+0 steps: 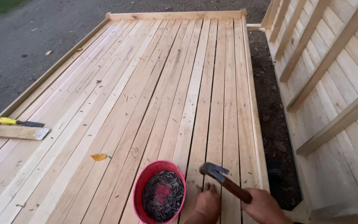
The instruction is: The person hammers nails into a large wooden plank surface outdoors. They repeatedly take nails from a pink bucket, position each nail on a plank, and drive it in with a claw hammer, working across the planks.
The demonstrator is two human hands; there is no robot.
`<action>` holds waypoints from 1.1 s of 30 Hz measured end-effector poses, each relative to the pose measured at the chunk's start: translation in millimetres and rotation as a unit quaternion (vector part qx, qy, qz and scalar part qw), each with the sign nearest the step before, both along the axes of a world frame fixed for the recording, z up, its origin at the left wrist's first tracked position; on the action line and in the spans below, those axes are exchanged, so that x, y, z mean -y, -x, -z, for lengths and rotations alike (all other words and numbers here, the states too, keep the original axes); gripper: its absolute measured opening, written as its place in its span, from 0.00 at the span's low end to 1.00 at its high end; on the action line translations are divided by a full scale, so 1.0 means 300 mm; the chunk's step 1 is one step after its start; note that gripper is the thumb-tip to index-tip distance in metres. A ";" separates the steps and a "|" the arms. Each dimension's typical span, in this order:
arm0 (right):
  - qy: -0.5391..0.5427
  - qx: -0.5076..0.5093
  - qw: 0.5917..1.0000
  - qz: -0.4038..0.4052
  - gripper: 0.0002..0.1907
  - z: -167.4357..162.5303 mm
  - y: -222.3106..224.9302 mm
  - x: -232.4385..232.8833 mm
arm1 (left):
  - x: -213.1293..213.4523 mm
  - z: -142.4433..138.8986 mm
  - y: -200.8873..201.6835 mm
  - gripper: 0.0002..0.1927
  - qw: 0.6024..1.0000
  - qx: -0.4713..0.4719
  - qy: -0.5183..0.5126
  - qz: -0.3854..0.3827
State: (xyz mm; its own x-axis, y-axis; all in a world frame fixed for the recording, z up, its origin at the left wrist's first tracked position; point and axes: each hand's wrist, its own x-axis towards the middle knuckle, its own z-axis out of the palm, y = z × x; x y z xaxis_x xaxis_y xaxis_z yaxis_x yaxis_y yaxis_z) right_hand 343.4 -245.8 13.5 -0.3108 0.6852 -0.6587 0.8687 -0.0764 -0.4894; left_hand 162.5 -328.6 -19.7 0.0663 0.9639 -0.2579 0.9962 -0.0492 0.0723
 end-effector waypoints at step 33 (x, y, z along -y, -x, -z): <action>-0.011 0.143 0.984 0.107 0.22 0.040 -0.207 -0.128 | 0.116 0.009 0.502 0.17 0.921 0.145 -0.064 -0.356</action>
